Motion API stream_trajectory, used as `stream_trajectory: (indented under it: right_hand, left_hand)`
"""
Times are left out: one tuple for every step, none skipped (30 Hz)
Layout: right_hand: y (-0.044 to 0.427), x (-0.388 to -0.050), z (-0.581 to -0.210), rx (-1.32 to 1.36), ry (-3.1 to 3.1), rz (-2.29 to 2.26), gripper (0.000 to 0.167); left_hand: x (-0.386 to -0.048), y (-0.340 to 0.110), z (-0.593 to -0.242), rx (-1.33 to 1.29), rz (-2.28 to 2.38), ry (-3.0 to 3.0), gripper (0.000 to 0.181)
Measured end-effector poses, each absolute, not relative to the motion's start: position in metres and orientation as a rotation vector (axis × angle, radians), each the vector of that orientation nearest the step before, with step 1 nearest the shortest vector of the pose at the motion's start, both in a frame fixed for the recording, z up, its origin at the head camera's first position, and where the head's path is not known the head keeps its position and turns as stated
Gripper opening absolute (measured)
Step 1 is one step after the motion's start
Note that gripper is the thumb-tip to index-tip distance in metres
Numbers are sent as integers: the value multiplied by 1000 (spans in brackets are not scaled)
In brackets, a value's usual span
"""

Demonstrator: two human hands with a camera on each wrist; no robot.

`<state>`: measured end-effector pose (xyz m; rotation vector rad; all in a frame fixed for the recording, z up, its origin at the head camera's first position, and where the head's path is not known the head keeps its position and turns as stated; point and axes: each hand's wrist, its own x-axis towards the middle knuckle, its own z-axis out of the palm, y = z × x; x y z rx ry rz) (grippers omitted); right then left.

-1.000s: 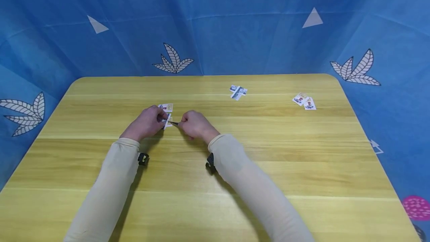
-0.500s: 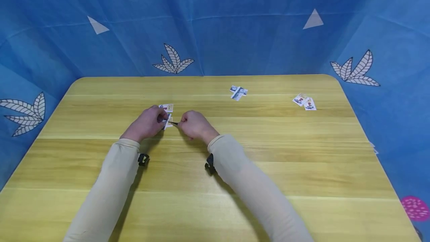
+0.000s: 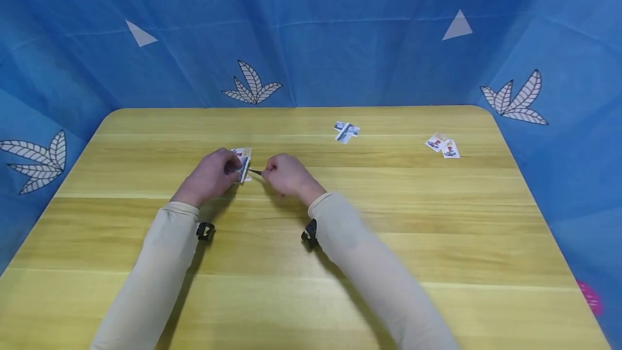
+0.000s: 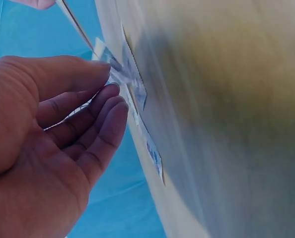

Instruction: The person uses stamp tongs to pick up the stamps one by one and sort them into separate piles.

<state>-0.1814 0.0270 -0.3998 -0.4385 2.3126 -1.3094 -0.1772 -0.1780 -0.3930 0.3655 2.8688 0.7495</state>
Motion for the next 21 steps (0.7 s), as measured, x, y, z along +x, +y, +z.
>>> stream_trajectory:
  right_hand:
    - [30,-181,-399,-434,2305,-1327,21]
    - [32,-181,-399,-431,2299,-1341,21]
    - [35,-181,-399,-428,2289,-1355,22]
    - [38,-180,-399,-424,2285,-1364,21]
    - [41,-180,-399,-419,2283,-1369,22]
    - [44,-180,-399,-413,2279,-1375,22]
    - [47,-179,-399,-405,2276,-1381,22]
    - [50,-179,-399,-398,2278,-1379,22]
    - [53,-178,-399,-392,2280,-1381,21]
    - [55,-178,-399,-386,2284,-1381,21]
    - [57,-178,-399,-380,2283,-1383,21]
    - [59,-177,-399,-378,2282,-1384,21]
    - [61,-177,-398,-370,2274,-1393,21]
    - [63,-178,-399,-365,2267,-1400,21]
    - [64,-178,-399,-358,2261,-1409,20]
    - [66,-178,-399,-352,2254,-1416,20]
    - [67,-179,-399,-345,2247,-1424,20]
    - [68,-179,-399,-337,2242,-1431,20]
    - [70,-180,-400,-324,2237,-1439,21]
    - [71,-180,-400,-319,2240,-1437,21]
    - [73,-180,-400,-312,2242,-1438,21]
  left_hand:
    - [-177,-178,-393,356,748,2866,17]
    - [-177,-178,-393,347,744,2863,17]
    - [-177,-178,-394,341,738,2860,16]
    - [-177,-178,-394,335,733,2858,16]
    - [-177,-177,-394,330,731,2854,15]
    - [-177,-177,-395,327,730,2851,15]
    - [-177,-178,-395,327,726,2852,14]
    - [-177,-178,-396,332,722,2852,14]
    - [-177,-178,-396,338,719,2849,14]
    - [-177,-178,-396,342,719,2846,13]
    - [-177,-179,-396,348,716,2843,14]
    - [-178,-179,-396,353,711,2842,13]
    - [-178,-179,-396,362,704,2839,14]
    - [-179,-179,-396,366,701,2834,14]
    - [-179,-179,-397,372,700,2829,14]
    - [-180,-179,-397,374,696,2826,14]
    - [-180,-179,-397,374,693,2824,14]
    - [-181,-179,-397,371,694,2820,14]
    - [-181,-179,-397,363,699,2814,14]
    - [-181,-179,-397,355,706,2809,15]
    - [-181,-179,-397,353,710,2806,15]
